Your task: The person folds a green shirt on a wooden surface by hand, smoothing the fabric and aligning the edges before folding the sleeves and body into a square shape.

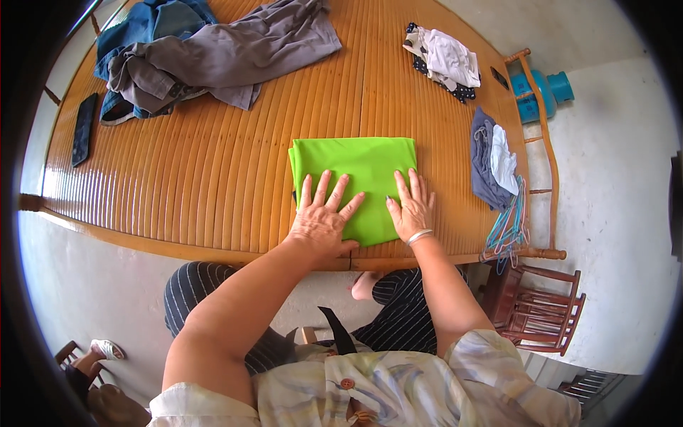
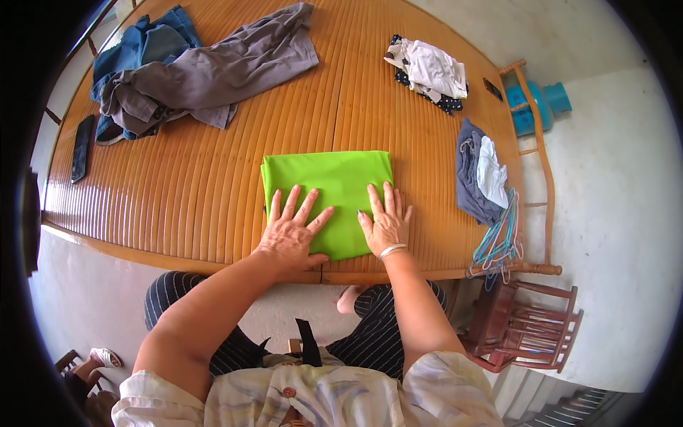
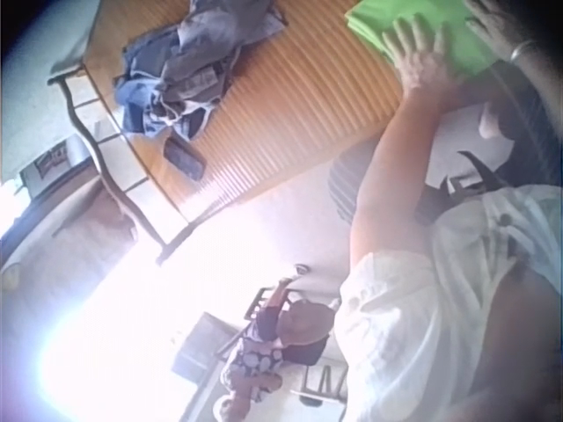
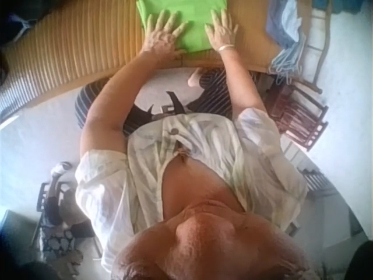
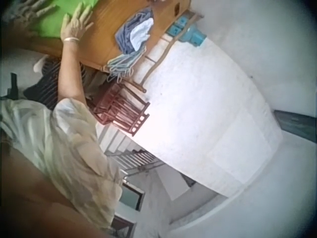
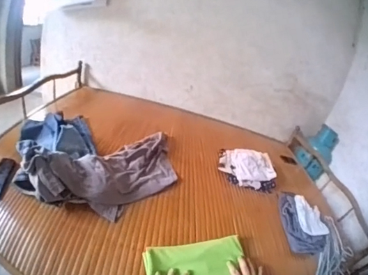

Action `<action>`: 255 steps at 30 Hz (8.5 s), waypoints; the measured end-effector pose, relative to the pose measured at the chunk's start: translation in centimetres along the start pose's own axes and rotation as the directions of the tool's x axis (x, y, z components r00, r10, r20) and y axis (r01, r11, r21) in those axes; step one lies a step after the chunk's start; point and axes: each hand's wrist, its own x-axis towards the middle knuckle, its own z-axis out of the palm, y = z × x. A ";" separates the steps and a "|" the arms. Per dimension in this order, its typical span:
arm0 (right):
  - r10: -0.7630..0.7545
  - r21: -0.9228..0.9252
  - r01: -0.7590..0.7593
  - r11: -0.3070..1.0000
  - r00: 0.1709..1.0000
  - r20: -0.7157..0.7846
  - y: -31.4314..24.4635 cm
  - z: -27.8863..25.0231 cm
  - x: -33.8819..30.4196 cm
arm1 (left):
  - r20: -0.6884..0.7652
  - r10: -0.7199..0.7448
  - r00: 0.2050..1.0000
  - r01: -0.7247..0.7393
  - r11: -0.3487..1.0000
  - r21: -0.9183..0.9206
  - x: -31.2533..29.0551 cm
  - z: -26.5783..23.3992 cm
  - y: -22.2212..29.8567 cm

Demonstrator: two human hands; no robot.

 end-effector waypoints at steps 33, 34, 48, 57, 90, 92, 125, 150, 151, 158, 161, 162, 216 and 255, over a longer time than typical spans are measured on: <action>-0.337 0.001 0.339 0.941 0.936 -0.102 -7.0 0.4 6.8 | 0.046 -0.259 0.965 0.261 0.965 -0.041 -2.1 -0.3 0.4; -0.345 0.033 0.351 0.936 0.930 -0.124 -6.9 0.4 7.2 | 0.056 -0.262 0.963 0.265 0.963 -0.044 -2.2 -0.3 0.3; -0.238 0.295 0.288 0.911 0.951 -0.195 -1.0 -3.0 5.3 | 0.099 -0.270 0.958 0.276 0.959 -0.057 -2.0 -1.7 0.9; -0.141 0.071 0.144 0.987 0.989 -0.048 -2.1 0.3 0.3 | 0.149 -0.259 0.954 0.273 0.959 -0.083 -1.6 -2.1 1.2; -0.071 -0.002 0.071 0.997 0.997 -0.001 -2.7 0.0 0.2 | 0.054 0.668 0.743 -0.349 0.455 -0.819 -16.4 -21.6 0.5; -0.078 -0.016 0.077 0.997 0.996 -0.036 -1.8 -0.2 -0.3 | 0.041 0.650 0.759 -0.339 0.449 -0.827 -17.0 -21.7 0.2; -0.086 0.043 0.088 0.995 0.995 -0.058 -2.0 -0.2 -0.1 | 0.008 0.402 0.916 -0.236 0.552 -0.800 -20.2 -21.9 -1.8; -0.084 -0.002 0.084 0.996 0.996 -0.042 -2.4 0.1 -0.1 | -0.001 0.382 0.924 -0.237 0.571 -0.786 -19.9 -22.2 -2.2; -0.087 -0.003 0.087 0.996 0.995 -0.042 -2.4 0.1 0.0 | -0.004 0.379 0.925 -0.238 0.573 -0.784 -19.9 -22.3 -2.3; -0.070 0.012 0.070 0.997 0.998 -0.011 -2.4 0.0 0.0 | -0.010 0.381 0.925 -0.244 0.573 -0.783 -19.6 -22.0 -2.4; -0.086 0.023 0.087 0.996 0.995 -0.039 -2.3 -0.3 -0.1 | -0.012 0.386 0.922 -0.248 0.568 -0.785 -19.3 -21.8 -2.4; -0.084 0.021 0.085 0.996 0.996 -0.038 -2.3 -0.2 -0.1 | -0.012 0.388 0.922 -0.249 0.567 -0.785 -19.2 -21.7 -2.3; -0.380 0.053 0.387 0.921 0.918 -0.114 -7.6 0.2 6.3 | 0.212 -0.309 0.927 0.304 0.951 0.058 -3.3 -1.7 0.2; -0.165 0.044 0.166 0.985 0.986 -0.024 -6.4 -0.5 -0.7 | -0.068 -0.132 0.989 0.130 0.991 -0.036 -2.7 0.2 -0.5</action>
